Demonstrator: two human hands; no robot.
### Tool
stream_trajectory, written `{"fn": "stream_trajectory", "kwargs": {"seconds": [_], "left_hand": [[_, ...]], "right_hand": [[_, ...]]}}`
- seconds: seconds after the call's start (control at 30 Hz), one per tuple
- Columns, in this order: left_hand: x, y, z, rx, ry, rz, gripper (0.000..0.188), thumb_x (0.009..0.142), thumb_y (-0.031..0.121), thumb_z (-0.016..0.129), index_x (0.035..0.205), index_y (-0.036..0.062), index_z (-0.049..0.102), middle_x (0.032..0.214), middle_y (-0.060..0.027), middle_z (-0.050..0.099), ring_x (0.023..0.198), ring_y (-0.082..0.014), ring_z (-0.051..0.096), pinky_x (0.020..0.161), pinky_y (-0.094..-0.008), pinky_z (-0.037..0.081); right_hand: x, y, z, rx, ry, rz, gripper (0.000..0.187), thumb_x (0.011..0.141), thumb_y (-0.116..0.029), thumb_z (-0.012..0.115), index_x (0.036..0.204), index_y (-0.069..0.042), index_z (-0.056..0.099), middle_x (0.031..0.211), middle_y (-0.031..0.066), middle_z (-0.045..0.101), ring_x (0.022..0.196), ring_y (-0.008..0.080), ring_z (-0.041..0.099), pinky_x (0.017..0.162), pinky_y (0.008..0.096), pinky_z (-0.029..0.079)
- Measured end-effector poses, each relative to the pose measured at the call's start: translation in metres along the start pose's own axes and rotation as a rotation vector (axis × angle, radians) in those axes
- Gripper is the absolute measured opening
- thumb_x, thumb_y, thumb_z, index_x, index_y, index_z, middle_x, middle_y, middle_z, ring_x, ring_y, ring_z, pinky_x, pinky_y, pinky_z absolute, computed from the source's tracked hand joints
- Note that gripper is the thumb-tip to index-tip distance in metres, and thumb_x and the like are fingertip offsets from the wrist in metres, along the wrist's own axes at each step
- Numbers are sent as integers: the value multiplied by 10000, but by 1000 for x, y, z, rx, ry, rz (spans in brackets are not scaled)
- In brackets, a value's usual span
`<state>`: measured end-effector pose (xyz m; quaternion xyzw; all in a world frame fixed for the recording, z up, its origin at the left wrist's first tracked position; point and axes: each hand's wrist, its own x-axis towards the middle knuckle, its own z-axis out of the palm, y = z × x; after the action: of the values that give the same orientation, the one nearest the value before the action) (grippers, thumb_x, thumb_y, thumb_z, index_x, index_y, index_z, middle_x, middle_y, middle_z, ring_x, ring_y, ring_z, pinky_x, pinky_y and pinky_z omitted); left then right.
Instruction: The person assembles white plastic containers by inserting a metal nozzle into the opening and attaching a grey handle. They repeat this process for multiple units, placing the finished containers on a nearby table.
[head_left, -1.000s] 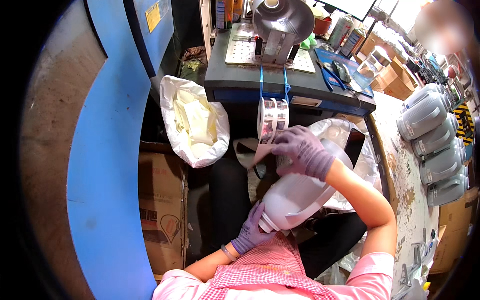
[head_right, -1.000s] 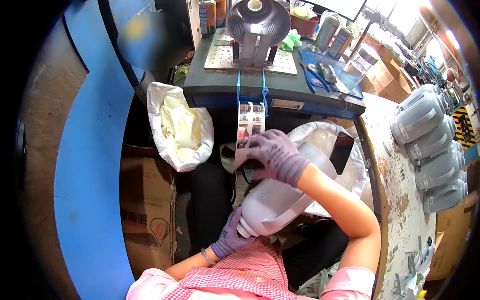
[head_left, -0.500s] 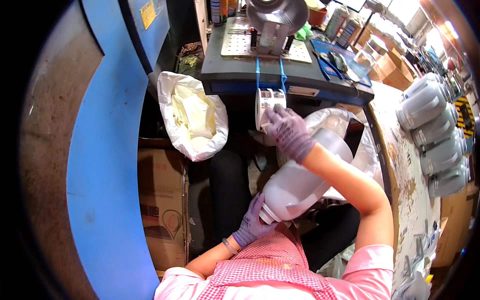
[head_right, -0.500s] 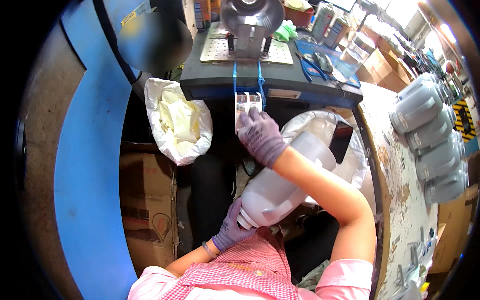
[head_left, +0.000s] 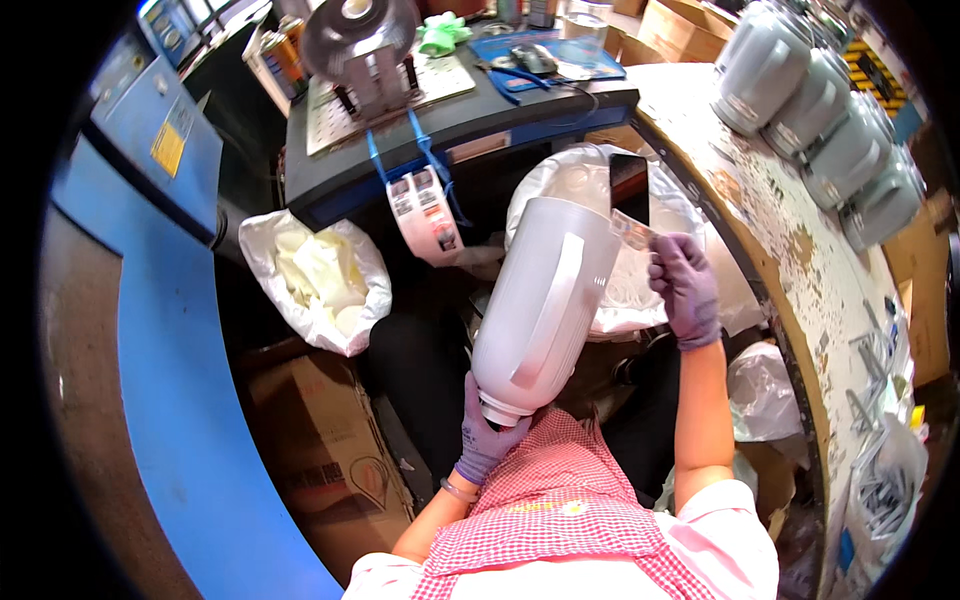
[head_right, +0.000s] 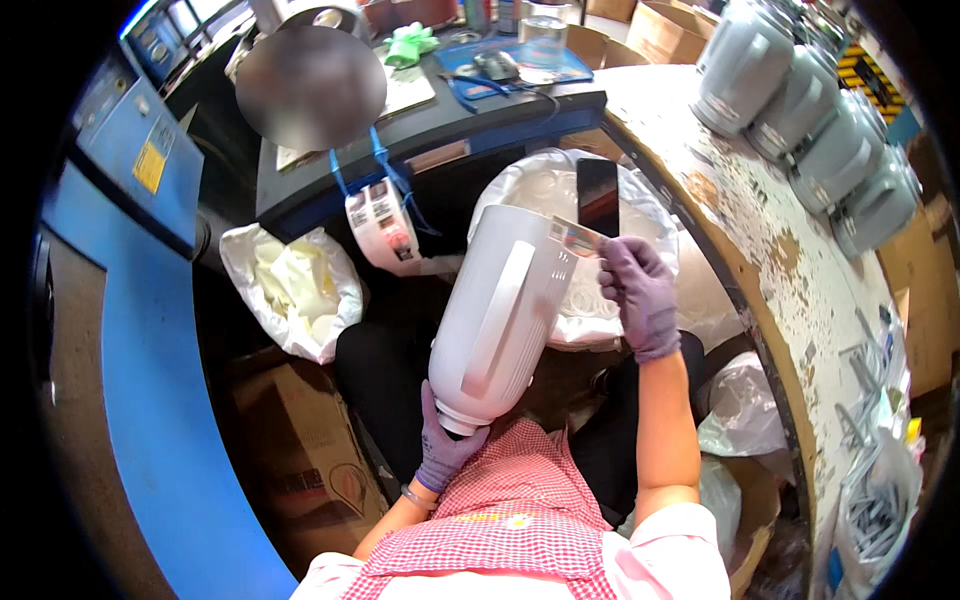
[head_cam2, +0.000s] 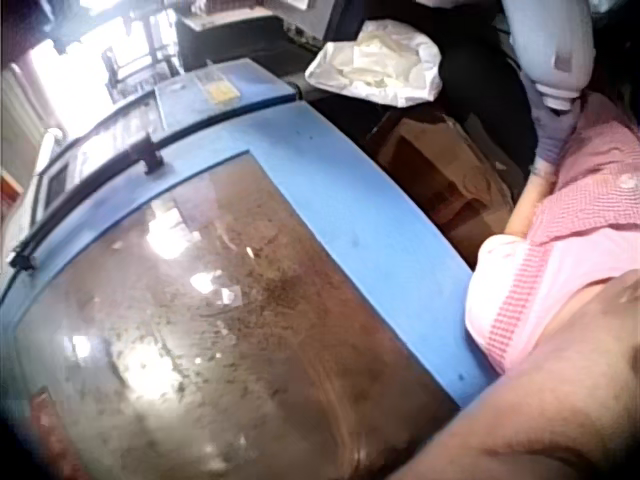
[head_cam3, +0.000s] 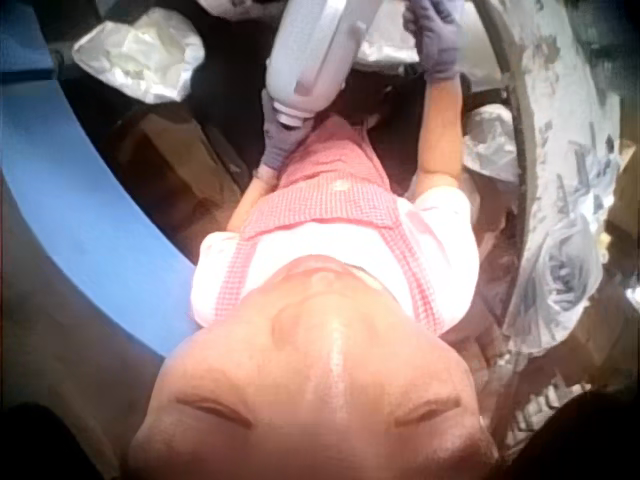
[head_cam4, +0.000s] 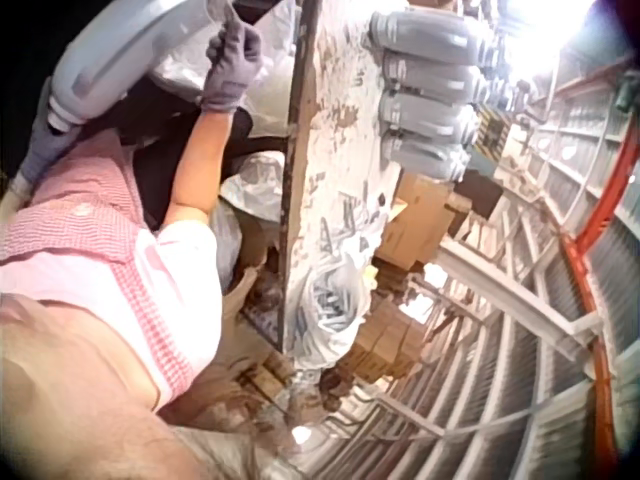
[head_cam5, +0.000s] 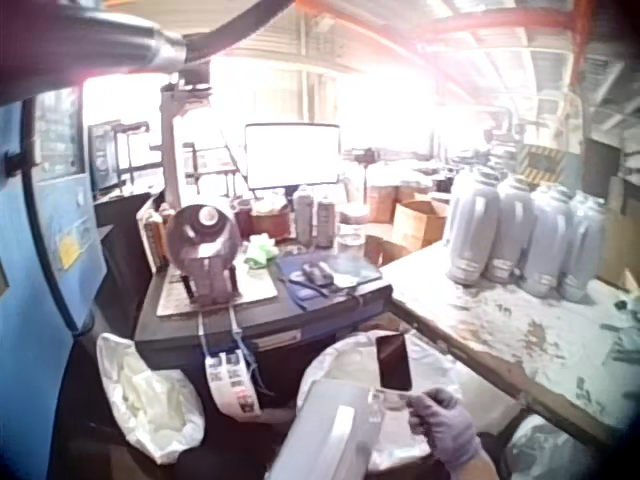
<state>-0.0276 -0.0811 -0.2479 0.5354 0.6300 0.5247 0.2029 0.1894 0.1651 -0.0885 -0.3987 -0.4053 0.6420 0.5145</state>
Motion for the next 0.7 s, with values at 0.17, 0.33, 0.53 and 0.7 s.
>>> {"fn": "stream_trajectory", "kwargs": {"seconds": [0.17, 0.33, 0.53, 0.7], "left_hand": [[-6, 1, 0, 86, -34, -41, 1166, 692, 220, 873, 1541, -44, 118, 1349, -273, 537, 1197, -360, 595, 985, -412, 496], [-4, 4, 6, 155, -17, 8, 1182, 684, 253, 886, 1535, -57, 126, 1330, -267, 549, 1165, -352, 611, 959, -406, 511], [-7, -1, 8, 148, -75, -69, 1193, 696, 213, 864, 1555, -13, 67, 1411, -278, 481, 1238, -377, 566, 1007, -435, 482], [-1, 7, 11, 172, -30, -22, 1172, 697, 239, 882, 1533, -60, 116, 1324, -273, 550, 1160, -359, 613, 954, -409, 511]], "right_hand": [[20, 35, 10, -94, -6, 49, 175, 945, -216, 712, 1004, -56, 675, 833, -7, 661, 681, 46, 606, 575, 181, 475], [39, 58, 11, -70, -16, 28, 187, 925, -198, 738, 968, -36, 656, 781, -3, 662, 628, 42, 594, 565, 190, 471], [40, 58, 10, -36, 27, 29, 192, 924, -192, 739, 953, -27, 646, 754, 3, 654, 608, 42, 582, 555, 193, 469], [45, 62, 5, -102, 11, 6, 198, 910, -213, 749, 934, -37, 661, 749, 4, 658, 613, 48, 582, 568, 197, 470]]}}
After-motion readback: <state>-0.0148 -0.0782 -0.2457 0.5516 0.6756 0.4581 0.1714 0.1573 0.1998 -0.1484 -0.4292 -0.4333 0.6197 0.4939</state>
